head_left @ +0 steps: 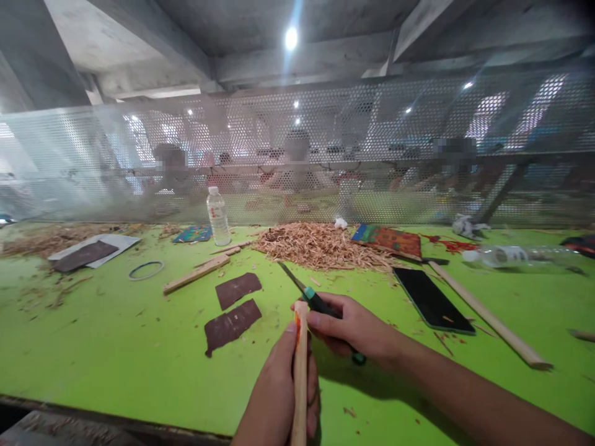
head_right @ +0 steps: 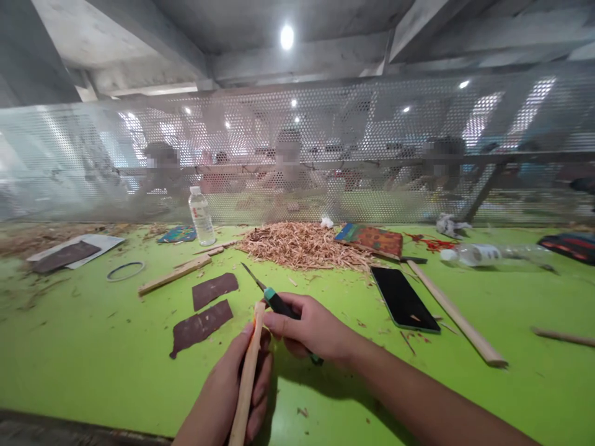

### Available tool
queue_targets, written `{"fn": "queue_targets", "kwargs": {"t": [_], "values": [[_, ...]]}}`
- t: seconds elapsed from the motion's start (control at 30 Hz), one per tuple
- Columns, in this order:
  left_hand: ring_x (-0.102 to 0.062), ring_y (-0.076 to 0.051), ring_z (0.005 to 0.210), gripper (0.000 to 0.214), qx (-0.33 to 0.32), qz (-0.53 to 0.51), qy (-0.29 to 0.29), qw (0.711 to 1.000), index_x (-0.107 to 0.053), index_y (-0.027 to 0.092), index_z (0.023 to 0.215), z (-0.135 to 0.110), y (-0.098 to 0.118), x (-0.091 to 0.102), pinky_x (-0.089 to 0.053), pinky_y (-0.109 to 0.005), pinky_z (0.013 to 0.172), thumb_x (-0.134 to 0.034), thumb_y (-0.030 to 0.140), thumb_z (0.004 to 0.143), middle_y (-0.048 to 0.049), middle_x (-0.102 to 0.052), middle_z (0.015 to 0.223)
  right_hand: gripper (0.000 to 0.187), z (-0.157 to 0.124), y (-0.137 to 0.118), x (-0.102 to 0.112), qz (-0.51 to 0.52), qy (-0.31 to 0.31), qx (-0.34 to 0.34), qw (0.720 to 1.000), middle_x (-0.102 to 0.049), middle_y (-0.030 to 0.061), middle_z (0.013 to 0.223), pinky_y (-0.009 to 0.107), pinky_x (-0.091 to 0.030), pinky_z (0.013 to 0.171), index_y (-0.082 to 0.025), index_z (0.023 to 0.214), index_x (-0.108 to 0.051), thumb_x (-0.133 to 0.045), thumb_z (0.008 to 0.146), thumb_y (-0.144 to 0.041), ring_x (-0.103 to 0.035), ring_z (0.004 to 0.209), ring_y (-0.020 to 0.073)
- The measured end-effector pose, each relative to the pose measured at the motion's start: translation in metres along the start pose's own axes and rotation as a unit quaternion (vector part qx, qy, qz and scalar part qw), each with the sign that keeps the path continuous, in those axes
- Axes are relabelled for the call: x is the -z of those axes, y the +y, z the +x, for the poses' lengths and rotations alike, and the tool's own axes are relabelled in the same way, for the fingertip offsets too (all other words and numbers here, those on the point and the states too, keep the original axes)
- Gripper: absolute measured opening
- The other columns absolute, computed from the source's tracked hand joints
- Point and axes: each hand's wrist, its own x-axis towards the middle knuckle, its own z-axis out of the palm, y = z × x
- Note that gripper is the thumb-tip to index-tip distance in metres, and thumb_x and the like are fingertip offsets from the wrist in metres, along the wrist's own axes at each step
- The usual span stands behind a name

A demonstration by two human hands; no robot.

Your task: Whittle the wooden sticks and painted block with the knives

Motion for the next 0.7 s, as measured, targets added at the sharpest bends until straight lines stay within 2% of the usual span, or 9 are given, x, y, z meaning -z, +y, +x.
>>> {"fn": "queue_targets", "kwargs": {"t": [0.13, 0.23, 0.27, 0.3, 0.33, 0.37, 0.47, 0.53, 0.7], "values": [[-0.055, -0.015, 0.038, 0.074, 0.040, 0.047, -0.026, 0.998, -0.058, 0.018, 0.066, -0.007, 0.009, -0.002, -0.039, -0.023, 0.039, -0.037, 0.085, 0.085, -0.0016, -0.055, 0.051, 0.049, 0.000, 0.004, 0.002, 0.027, 0.007, -0.006, 1.000, -0.047, -0.0081, 0.059, 0.020, -0.022, 0.041, -0.018, 0.096, -0.064, -0.073, 0.084, -0.064, -0.033, 0.044, 0.0050], [-0.072, -0.022, 0.073, 0.053, -0.076, 0.207, -0.019, 0.975, -0.068, 0.018, 0.103, -0.007, 0.034, 0.016, -0.053, -0.028, 0.061, -0.050, 0.067, 0.092, -0.0090, -0.075, 0.090, 0.048, 0.001, 0.007, 0.008, 0.035, 0.043, -0.009, 0.998, -0.044, -0.0086, 0.056, 0.021, -0.021, 0.040, -0.019, 0.086, -0.060, -0.074, 0.083, -0.065, -0.031, 0.043, 0.0055], [-0.072, -0.022, 0.080, 0.046, -0.123, 0.307, -0.012, 0.944, -0.067, 0.019, 0.108, -0.002, 0.048, 0.026, -0.053, -0.027, 0.065, -0.052, 0.060, 0.094, -0.0084, -0.076, 0.094, 0.048, 0.002, 0.007, 0.010, 0.032, 0.060, -0.013, 0.998, -0.043, -0.0091, 0.055, 0.021, -0.021, 0.040, -0.020, 0.084, -0.058, -0.074, 0.083, -0.065, -0.031, 0.043, 0.0055], [-0.072, -0.022, 0.084, 0.042, -0.157, 0.425, -0.009, 0.891, -0.066, 0.019, 0.108, 0.006, 0.064, 0.039, -0.054, -0.027, 0.069, -0.048, 0.055, 0.098, -0.0080, -0.076, 0.097, 0.049, 0.003, 0.008, 0.011, 0.029, 0.074, -0.017, 0.997, -0.041, -0.0095, 0.055, 0.021, -0.020, 0.040, -0.020, 0.082, -0.056, -0.074, 0.082, -0.066, -0.030, 0.043, 0.0054], [-0.072, -0.020, 0.085, 0.041, -0.182, 0.557, 0.021, 0.810, -0.067, 0.020, 0.106, 0.017, 0.082, 0.053, -0.054, -0.028, 0.073, -0.039, 0.050, 0.102, -0.0065, -0.076, 0.097, 0.050, 0.004, 0.009, 0.013, 0.025, 0.086, -0.019, 0.996, -0.040, -0.0099, 0.055, 0.021, -0.019, 0.040, -0.021, 0.080, -0.053, -0.074, 0.082, -0.066, -0.030, 0.043, 0.0053], [-0.070, -0.022, 0.087, 0.035, -0.188, 0.605, 0.055, 0.772, -0.069, 0.018, 0.100, 0.030, 0.101, 0.067, -0.054, -0.031, 0.079, -0.044, 0.044, 0.102, -0.0080, -0.075, 0.098, 0.051, 0.006, 0.009, 0.014, 0.024, 0.096, -0.019, 0.995, -0.040, -0.0099, 0.056, 0.021, -0.018, 0.041, -0.021, 0.079, -0.052, -0.074, 0.082, -0.066, -0.030, 0.043, 0.0051], [-0.067, -0.025, 0.097, 0.022, -0.167, 0.679, 0.134, 0.703, -0.070, 0.015, 0.100, 0.080, 0.155, 0.108, -0.053, -0.041, 0.091, -0.059, 0.034, 0.099, -0.0111, -0.072, 0.106, 0.052, 0.009, 0.009, 0.016, 0.038, 0.118, -0.017, 0.992, -0.041, -0.0096, 0.059, 0.020, -0.019, 0.041, -0.022, 0.079, -0.049, -0.075, 0.080, -0.067, -0.032, 0.045, 0.0053], [-0.067, -0.024, 0.103, 0.028, -0.142, 0.711, 0.178, 0.666, -0.067, 0.015, 0.115, 0.112, 0.179, 0.129, -0.056, -0.044, 0.091, -0.063, 0.038, 0.099, -0.0084, -0.068, 0.117, 0.052, 0.010, 0.009, 0.018, 0.049, 0.125, -0.015, 0.991, -0.042, -0.0096, 0.060, 0.021, -0.021, 0.042, -0.022, 0.080, -0.049, -0.075, 0.080, -0.068, -0.033, 0.046, 0.0059], [-0.067, -0.025, 0.107, 0.036, -0.096, 0.761, 0.221, 0.602, -0.063, 0.016, 0.126, 0.166, 0.196, 0.153, -0.058, -0.046, 0.091, -0.065, 0.037, 0.098, -0.0103, -0.066, 0.126, 0.053, 0.009, 0.008, 0.024, 0.057, 0.130, -0.014, 0.990, -0.041, -0.0096, 0.057, 0.021, -0.022, 0.044, -0.022, 0.082, -0.050, -0.075, 0.079, -0.069, -0.035, 0.049, 0.0072]]}}
